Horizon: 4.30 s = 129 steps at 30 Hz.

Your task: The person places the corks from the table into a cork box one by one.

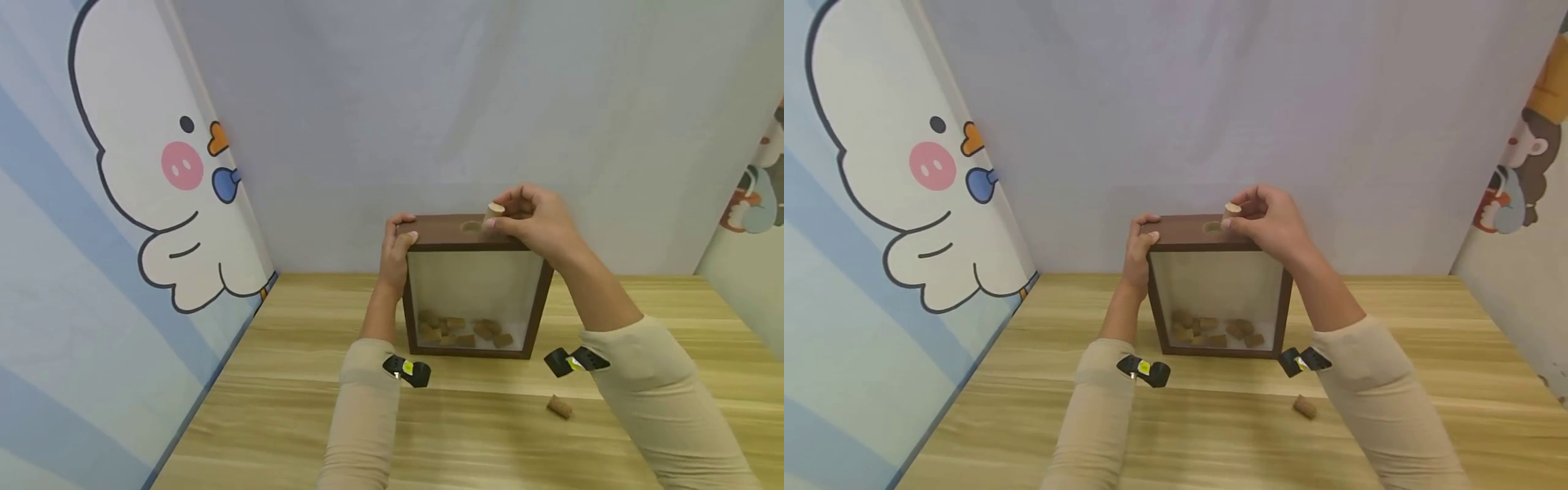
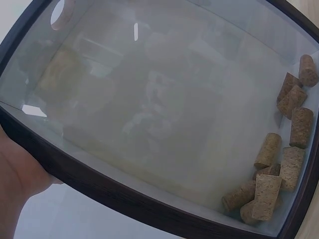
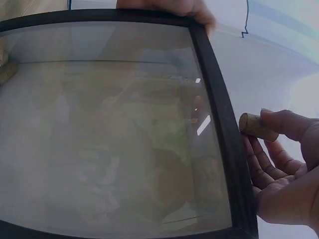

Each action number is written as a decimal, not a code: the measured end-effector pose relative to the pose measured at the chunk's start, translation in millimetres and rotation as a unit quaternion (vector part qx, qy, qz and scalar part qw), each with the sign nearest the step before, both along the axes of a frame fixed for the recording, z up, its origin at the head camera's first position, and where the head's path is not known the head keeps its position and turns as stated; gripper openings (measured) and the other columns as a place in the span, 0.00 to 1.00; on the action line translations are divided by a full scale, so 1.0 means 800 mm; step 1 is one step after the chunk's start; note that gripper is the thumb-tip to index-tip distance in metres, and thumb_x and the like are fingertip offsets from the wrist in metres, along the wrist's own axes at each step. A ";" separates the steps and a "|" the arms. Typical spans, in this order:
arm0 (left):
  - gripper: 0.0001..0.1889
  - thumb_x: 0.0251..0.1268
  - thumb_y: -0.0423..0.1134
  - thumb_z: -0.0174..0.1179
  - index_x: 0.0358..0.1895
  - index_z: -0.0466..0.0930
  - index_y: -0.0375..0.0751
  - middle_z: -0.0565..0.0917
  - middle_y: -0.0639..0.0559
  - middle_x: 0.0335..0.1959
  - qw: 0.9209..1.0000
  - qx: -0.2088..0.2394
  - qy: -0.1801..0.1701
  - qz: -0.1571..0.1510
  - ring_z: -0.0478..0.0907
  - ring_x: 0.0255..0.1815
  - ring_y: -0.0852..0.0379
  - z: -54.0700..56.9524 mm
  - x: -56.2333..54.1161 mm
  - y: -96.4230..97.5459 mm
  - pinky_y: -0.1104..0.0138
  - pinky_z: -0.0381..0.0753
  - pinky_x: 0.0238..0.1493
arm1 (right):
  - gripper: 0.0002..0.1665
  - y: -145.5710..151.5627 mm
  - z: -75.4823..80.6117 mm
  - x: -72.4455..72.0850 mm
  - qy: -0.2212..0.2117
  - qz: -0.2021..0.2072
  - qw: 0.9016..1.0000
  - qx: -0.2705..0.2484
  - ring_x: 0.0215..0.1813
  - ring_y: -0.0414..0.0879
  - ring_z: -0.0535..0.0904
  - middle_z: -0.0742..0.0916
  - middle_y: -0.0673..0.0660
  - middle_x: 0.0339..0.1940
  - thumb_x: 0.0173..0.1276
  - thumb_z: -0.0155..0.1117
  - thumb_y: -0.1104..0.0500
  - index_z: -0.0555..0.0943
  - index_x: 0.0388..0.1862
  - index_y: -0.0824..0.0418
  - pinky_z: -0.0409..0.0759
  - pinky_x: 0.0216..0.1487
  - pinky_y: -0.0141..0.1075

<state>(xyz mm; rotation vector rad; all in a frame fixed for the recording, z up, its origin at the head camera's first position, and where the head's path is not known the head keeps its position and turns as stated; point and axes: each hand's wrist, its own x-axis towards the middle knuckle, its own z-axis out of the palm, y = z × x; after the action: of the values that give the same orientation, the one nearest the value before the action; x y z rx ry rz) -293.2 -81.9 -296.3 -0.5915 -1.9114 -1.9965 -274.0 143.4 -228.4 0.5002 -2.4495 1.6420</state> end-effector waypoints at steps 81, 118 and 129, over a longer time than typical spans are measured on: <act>0.23 0.58 0.42 0.43 0.55 0.60 0.35 0.56 0.46 0.65 1.000 0.016 0.009 -0.008 0.51 0.64 0.50 -0.026 -0.024 0.001 0.53 0.49 0.60 | 0.22 0.155 -0.272 0.072 -0.140 0.390 0.905 0.099 0.31 0.37 0.71 0.76 0.58 0.33 0.54 0.65 0.69 0.74 0.50 0.72 0.74 0.30 0.33; 0.18 0.61 0.35 0.43 0.53 0.67 0.34 0.66 0.45 0.58 0.999 -0.008 -0.038 -0.010 0.61 0.57 0.53 -0.012 -0.029 0.002 0.58 0.56 0.58 | 0.15 0.081 -0.189 0.073 -0.025 0.299 0.953 0.046 0.36 0.47 0.77 0.80 0.61 0.35 0.60 0.61 0.72 0.68 0.44 0.67 0.76 0.33 0.39; 0.11 0.60 0.35 0.44 0.46 0.68 0.38 0.69 0.47 0.51 0.999 0.013 -0.038 0.022 0.64 0.50 0.56 -0.017 -0.033 0.014 0.61 0.60 0.53 | 0.16 0.062 -0.133 0.060 0.065 0.246 0.967 0.015 0.36 0.47 0.78 0.78 0.65 0.40 0.60 0.60 0.74 0.72 0.46 0.69 0.76 0.32 0.36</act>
<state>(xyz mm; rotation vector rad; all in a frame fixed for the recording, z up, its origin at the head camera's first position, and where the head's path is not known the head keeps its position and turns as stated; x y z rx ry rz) -319.5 -70.7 -309.6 -0.4695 -1.9199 -2.0405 -226.2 192.8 -334.8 1.2637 -2.3793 1.6595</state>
